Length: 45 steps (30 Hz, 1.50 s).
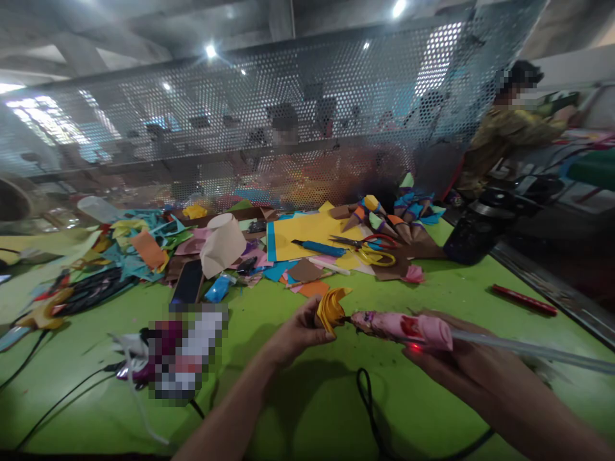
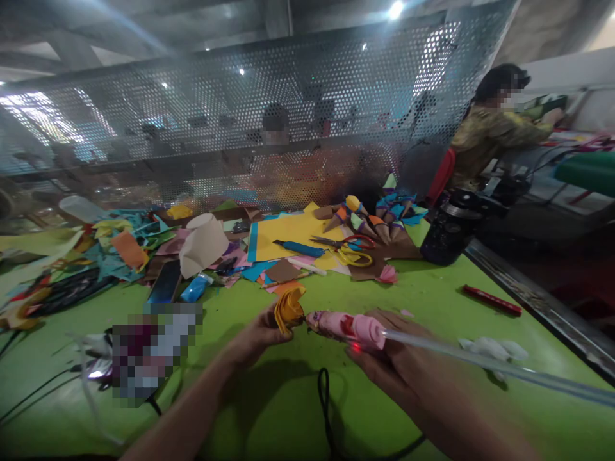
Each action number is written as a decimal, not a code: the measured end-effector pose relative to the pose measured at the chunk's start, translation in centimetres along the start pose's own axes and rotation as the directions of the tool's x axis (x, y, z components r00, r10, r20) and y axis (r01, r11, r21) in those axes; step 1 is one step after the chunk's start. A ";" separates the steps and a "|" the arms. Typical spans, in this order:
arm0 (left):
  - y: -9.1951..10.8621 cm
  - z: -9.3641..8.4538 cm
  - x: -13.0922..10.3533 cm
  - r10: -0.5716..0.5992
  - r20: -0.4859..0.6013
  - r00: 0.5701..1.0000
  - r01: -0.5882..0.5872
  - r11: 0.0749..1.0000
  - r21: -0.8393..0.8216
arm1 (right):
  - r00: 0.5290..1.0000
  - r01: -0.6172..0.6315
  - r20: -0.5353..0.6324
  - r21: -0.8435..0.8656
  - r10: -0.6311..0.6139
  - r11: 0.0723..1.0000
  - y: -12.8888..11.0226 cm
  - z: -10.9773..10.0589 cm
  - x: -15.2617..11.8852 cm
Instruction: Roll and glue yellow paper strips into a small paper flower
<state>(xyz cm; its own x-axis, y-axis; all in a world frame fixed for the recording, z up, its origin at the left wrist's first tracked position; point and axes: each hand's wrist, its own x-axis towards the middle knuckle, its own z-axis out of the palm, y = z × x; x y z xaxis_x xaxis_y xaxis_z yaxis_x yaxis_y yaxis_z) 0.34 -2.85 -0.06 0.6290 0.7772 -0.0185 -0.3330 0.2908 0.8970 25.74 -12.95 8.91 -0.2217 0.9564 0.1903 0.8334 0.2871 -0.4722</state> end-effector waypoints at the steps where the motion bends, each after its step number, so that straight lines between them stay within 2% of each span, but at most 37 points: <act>1: 0.0 0.0 0.0 -0.001 0.000 1.000 0.001 1.000 -0.002 | 1.000 -0.006 -0.003 0.002 0.006 1.000 0.0 0.0 0.0; 13: 0.2 0.1 0.0 -0.018 -0.064 0.998 0.018 1.000 -0.008 | 0.996 -0.070 -0.053 0.090 0.075 0.993 0.1 0.1 -0.5; 18: 0.0 0.0 0.0 -0.013 -0.062 0.998 0.015 1.000 0.026 | 0.996 -0.080 -0.024 0.135 0.084 0.988 -0.4 0.2 -0.5; 35: 0.0 0.1 0.0 -0.028 -0.030 0.999 0.027 0.999 -0.019 | 0.998 -0.002 0.055 0.077 -0.003 0.997 -1.3 -0.4 0.3; 40: 0.1 0.1 -0.1 -0.018 -0.044 0.999 0.018 1.000 0.004 | 0.999 -0.015 0.034 0.080 0.012 0.997 -1.1 -0.3 0.3; 45: 0.1 0.1 -0.1 -0.018 -0.056 0.998 0.019 1.000 0.008 | 0.996 -0.027 0.084 0.064 0.022 0.998 -0.9 -0.2 0.2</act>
<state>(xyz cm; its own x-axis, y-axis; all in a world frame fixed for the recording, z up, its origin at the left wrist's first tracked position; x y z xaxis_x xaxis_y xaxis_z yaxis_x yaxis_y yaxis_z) 0.36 -2.95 0.10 0.5948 0.8016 -0.0597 -0.3152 0.3009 0.9001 25.08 -13.00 9.56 -0.2451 0.9636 0.1072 0.8050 0.2639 -0.5314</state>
